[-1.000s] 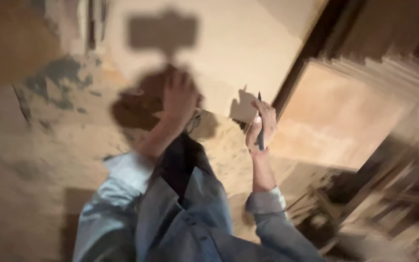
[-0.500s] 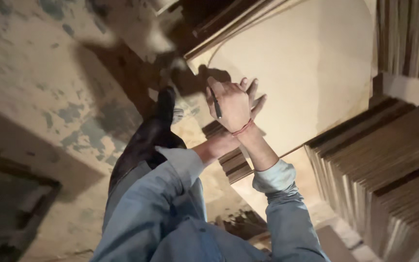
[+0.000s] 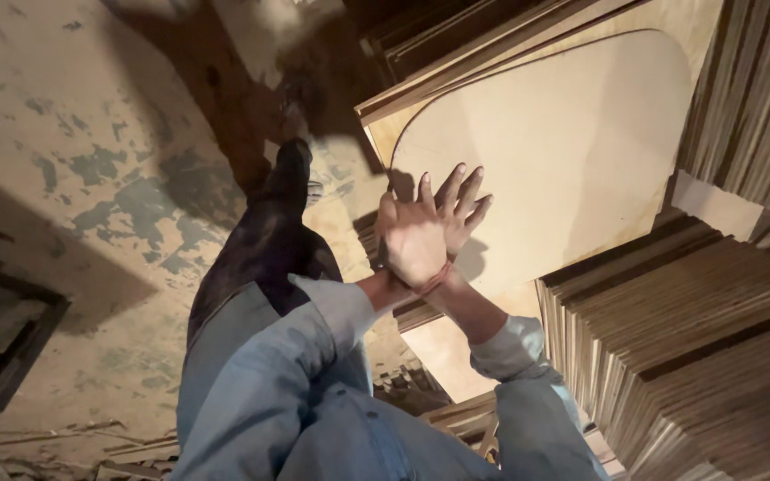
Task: The person handles plywood panels in a woodworking workshop, tracing rounded shapes onto the panel surface with a pen, repositioning and flipping the panels, and stacking them with other boards. They move panels one at a time between a stack and the work surface while marking.
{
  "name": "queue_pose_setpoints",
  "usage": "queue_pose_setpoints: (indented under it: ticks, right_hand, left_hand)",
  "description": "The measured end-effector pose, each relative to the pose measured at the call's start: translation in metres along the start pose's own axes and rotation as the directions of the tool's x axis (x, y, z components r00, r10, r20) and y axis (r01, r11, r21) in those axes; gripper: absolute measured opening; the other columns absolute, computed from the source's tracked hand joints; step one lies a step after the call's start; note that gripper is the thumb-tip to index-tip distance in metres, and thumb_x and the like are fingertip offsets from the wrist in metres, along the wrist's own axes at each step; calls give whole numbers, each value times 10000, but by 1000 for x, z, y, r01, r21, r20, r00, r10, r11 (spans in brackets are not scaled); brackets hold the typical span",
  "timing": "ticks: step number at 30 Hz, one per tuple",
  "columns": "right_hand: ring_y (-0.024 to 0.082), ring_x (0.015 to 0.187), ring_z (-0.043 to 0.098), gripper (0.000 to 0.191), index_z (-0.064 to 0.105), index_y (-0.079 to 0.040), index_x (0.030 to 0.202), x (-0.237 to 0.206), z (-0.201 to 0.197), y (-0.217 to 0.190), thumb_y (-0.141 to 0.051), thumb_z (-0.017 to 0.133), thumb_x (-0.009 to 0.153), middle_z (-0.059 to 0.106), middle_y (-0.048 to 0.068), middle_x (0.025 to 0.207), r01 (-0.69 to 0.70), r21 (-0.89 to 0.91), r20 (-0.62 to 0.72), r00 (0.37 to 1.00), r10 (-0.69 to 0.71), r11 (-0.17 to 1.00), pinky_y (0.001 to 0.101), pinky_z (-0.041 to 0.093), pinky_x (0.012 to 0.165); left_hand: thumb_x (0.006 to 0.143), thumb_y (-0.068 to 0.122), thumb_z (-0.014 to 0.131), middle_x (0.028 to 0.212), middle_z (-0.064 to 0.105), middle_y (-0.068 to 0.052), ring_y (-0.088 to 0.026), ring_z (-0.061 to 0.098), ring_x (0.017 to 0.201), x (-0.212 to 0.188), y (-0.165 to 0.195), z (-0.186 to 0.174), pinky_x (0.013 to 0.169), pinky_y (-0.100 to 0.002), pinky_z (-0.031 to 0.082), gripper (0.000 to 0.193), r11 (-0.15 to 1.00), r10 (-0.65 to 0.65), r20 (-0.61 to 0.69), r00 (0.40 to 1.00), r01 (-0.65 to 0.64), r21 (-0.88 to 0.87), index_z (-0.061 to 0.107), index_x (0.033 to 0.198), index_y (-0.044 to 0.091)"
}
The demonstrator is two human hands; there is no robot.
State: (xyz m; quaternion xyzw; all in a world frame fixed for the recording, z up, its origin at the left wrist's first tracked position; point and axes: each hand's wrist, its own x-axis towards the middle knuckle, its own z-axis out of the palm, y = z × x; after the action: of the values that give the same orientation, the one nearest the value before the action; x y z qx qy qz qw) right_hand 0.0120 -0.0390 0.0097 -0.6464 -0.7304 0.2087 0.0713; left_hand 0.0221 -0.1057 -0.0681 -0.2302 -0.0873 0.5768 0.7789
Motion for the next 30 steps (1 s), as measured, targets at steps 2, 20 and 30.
queue_pose_setpoints:
  ticks: [2, 20, 30]
  right_hand:
    - [295, 668, 631, 101, 605, -7, 939, 4, -3, 4, -88, 639, 889, 603, 118, 711, -45, 65, 74, 996, 41, 997, 432, 523, 719]
    - [306, 616, 689, 140, 723, -25, 994, 78, -82, 159, -37, 624, 895, 680, 160, 744, -224, 411, -75, 958, 278, 884, 387, 548, 573]
    - [217, 714, 741, 105, 721, 1, 889, 61, -139, 279, -40, 626, 911, 728, 113, 791, -269, 469, -192, 899, 394, 841, 329, 589, 667]
  left_hand:
    - [1105, 564, 401, 1775, 216, -125, -356, 127, 1661, 1, 2, -1, 1342, -564, 52, 629, 1000, -20, -60, 998, 20, -4, 366, 1630, 219]
    - [896, 203, 636, 1615, 327, -179, -463, 247, 1536, 24, 0, 20, 1061, -860, 239, 699, -848, -448, -429, 785, -525, -75, 430, 1562, 258]
    - [899, 221, 625, 1665, 274, -220, -498, 282, 1503, 39, -13, 28, 1034, -852, 241, 732, -814, -469, -491, 734, -574, -81, 388, 1588, 290]
